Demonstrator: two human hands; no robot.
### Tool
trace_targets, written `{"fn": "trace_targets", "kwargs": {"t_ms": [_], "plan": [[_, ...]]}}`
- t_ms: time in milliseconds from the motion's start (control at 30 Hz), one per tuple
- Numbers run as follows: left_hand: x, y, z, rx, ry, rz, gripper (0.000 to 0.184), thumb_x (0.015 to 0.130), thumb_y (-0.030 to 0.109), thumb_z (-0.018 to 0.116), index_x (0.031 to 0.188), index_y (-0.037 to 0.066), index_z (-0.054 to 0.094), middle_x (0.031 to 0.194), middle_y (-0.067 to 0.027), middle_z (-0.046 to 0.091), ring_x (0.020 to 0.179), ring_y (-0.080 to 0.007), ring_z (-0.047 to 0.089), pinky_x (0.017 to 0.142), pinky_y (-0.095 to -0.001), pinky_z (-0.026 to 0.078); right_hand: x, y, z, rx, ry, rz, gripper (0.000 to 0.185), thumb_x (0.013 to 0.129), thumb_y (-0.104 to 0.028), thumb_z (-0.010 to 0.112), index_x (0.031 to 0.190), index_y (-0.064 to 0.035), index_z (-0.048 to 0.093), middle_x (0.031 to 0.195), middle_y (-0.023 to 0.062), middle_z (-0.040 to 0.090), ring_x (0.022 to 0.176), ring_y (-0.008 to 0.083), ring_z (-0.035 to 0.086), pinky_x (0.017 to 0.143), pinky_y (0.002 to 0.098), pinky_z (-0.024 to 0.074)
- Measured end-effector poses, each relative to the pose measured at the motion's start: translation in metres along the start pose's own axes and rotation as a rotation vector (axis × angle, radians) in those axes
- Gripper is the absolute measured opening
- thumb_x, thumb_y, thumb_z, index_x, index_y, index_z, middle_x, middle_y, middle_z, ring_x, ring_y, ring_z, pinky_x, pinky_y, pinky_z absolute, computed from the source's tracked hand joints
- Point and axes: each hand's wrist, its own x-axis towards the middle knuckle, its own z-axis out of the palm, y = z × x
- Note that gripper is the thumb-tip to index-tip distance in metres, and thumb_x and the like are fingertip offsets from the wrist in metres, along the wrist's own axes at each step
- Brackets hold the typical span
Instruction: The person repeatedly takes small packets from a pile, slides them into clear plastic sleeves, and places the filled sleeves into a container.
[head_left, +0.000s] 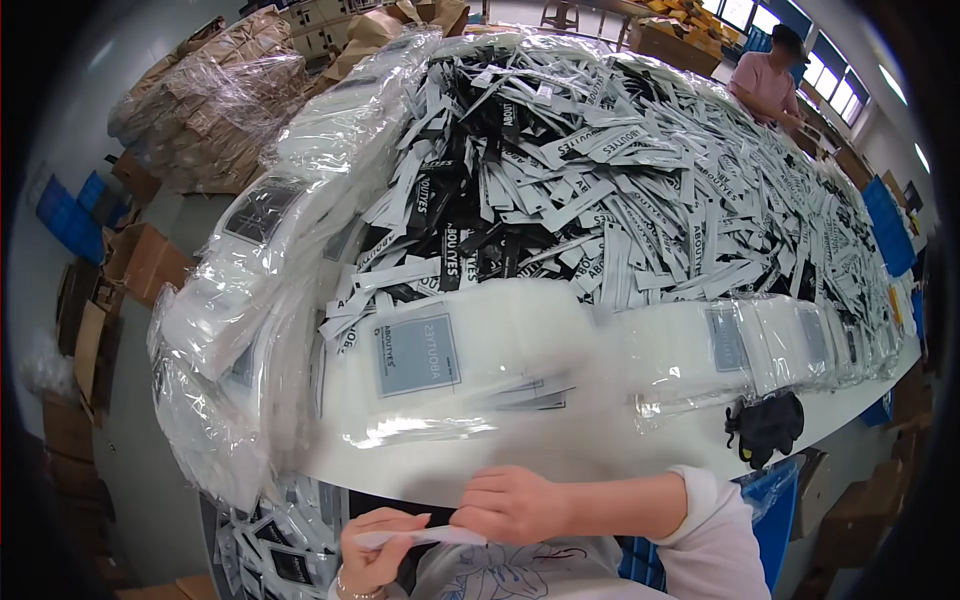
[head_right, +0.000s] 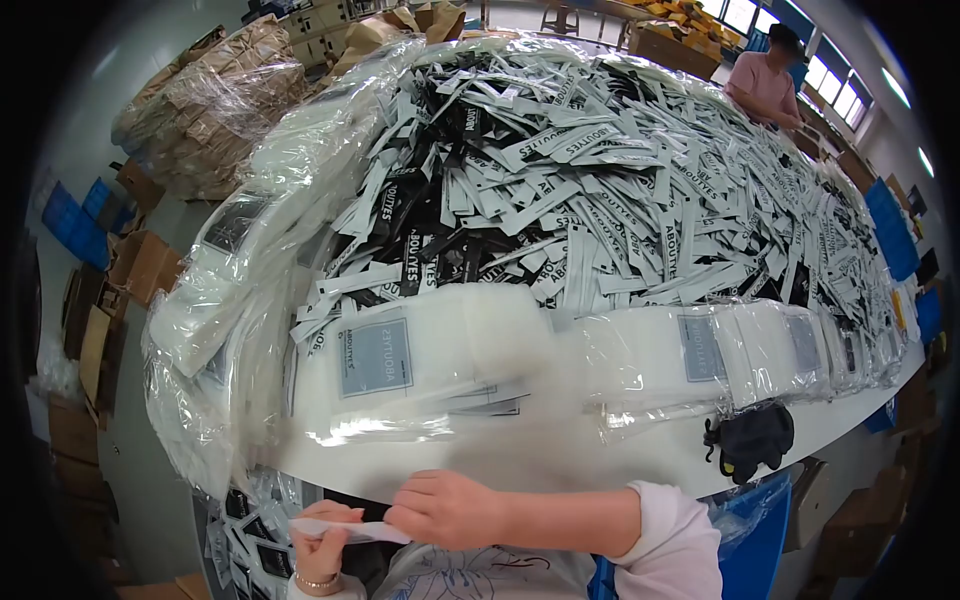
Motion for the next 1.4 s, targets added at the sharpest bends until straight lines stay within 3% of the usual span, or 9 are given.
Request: {"fn": "trace_targets", "kwargs": {"t_ms": [167, 500, 667, 767, 833, 967, 1167, 1300, 1400], "plan": [[-0.02, -0.013, 0.003, 0.122, 0.455, 0.064, 0.027, 0.077, 0.02, 0.065, 0.082, -0.006, 0.058, 0.076, -0.0119, 0.06, 0.065, -0.0163, 0.056, 0.062, -0.0262, 0.045, 0.049, -0.006, -0.002, 0.29, 0.06, 0.088, 0.015, 0.077, -0.012, 0.06, 0.087, -0.0032, 0.054, 0.077, 0.0049, 0.052, 0.067, 0.0205, 0.052, 0.058, 0.0314, 0.0441], [0.007, 0.005, -0.036, 0.245, -0.233, 0.364, 0.02, 0.074, 0.01, 0.066, 0.086, -0.005, 0.064, 0.082, -0.0155, 0.063, 0.073, -0.0298, 0.059, 0.064, -0.0356, 0.046, 0.035, -0.006, 0.0, 0.284, -0.115, 0.125, 0.014, 0.082, -0.02, 0.057, 0.092, -0.0108, 0.058, 0.08, 0.0037, 0.056, 0.07, 0.0221, 0.054, 0.069, 0.0344, 0.0438], [-0.084, -0.019, -0.135, 1.032, -0.023, -0.466, 0.015, 0.07, 0.008, 0.065, 0.081, -0.002, 0.065, 0.065, -0.016, 0.061, 0.059, -0.0318, 0.059, 0.059, -0.0357, 0.046, 0.028, 0.12, -0.073, -0.726, -0.27, 0.269, 0.03, 0.074, -0.012, 0.053, 0.104, -0.0067, 0.053, 0.088, 0.0079, 0.058, 0.083, 0.0248, 0.055, 0.074, 0.0346, 0.045], [-0.157, -0.083, -0.17, 1.553, 0.007, -0.714, 0.036, 0.069, 0.016, 0.069, 0.101, 0.001, 0.061, 0.096, -0.0209, 0.061, 0.087, -0.0362, 0.058, 0.072, -0.0388, 0.046, 0.011, 0.189, -0.127, -1.088, -0.202, 0.379, 0.033, 0.07, -0.006, 0.053, 0.104, -0.0051, 0.056, 0.097, 0.0052, 0.057, 0.104, 0.023, 0.045, 0.082, 0.0327, 0.0394], [-0.14, -0.077, -0.154, 1.043, -0.079, -0.718, 0.043, 0.072, 0.02, 0.069, 0.109, -0.001, 0.057, 0.108, -0.022, 0.057, 0.097, -0.0366, 0.054, 0.079, -0.0396, 0.045, 0.007, 0.206, -0.133, -0.986, -0.19, 0.296, 0.028, 0.073, -0.004, 0.05, 0.101, -0.004, 0.05, 0.094, 0.0086, 0.055, 0.094, 0.0268, 0.05, 0.077, 0.0349, 0.0424], [-0.039, -0.001, -0.07, 0.537, -0.207, -0.634, 0.038, 0.078, 0.019, 0.065, 0.107, -0.003, 0.057, 0.084, -0.019, 0.063, 0.08, -0.0259, 0.062, 0.07, -0.0311, 0.047, 0.05, 0.199, -0.116, -0.72, -0.146, 0.489, 0.019, 0.072, -0.002, 0.051, 0.09, -0.0026, 0.045, 0.085, 0.0114, 0.051, 0.082, 0.0303, 0.054, 0.07, 0.039, 0.0447], [0.09, -0.018, 0.003, 0.822, 0.027, 0.45, 0.033, 0.073, 0.011, 0.068, 0.104, 0.002, 0.06, 0.109, -0.0155, 0.058, 0.108, -0.0318, 0.051, 0.09, -0.0375, 0.041, 0.072, 0.216, -0.091, -0.741, -0.187, 0.437, 0.023, 0.067, -0.002, 0.059, 0.089, -0.0054, 0.053, 0.087, 0.0088, 0.047, 0.085, 0.0262, 0.053, 0.07, 0.0369, 0.0454], [0.138, -0.045, 0.021, 0.944, -0.008, 0.526, 0.031, 0.076, 0.012, 0.064, 0.105, 0.002, 0.059, 0.111, -0.0157, 0.057, 0.111, -0.0298, 0.05, 0.092, -0.0384, 0.04, 0.07, 0.187, -0.125, -0.734, -0.088, 0.306, 0.019, 0.069, -0.008, 0.065, 0.085, -0.0054, 0.055, 0.098, 0.0084, 0.053, 0.09, 0.0244, 0.053, 0.075, 0.0355, 0.0452], [0.139, -0.05, 0.016, 0.85, -0.04, 0.529, 0.025, 0.077, 0.012, 0.062, 0.1, 0.002, 0.061, 0.103, -0.0135, 0.061, 0.104, -0.0297, 0.054, 0.087, -0.0371, 0.043, 0.061, 0.113, -0.139, -0.458, 0.386, 0.398, 0.012, 0.077, -0.006, 0.064, 0.085, -0.0039, 0.054, 0.084, 0.0101, 0.059, 0.076, 0.0193, 0.059, 0.067, 0.0277, 0.0471]]}}
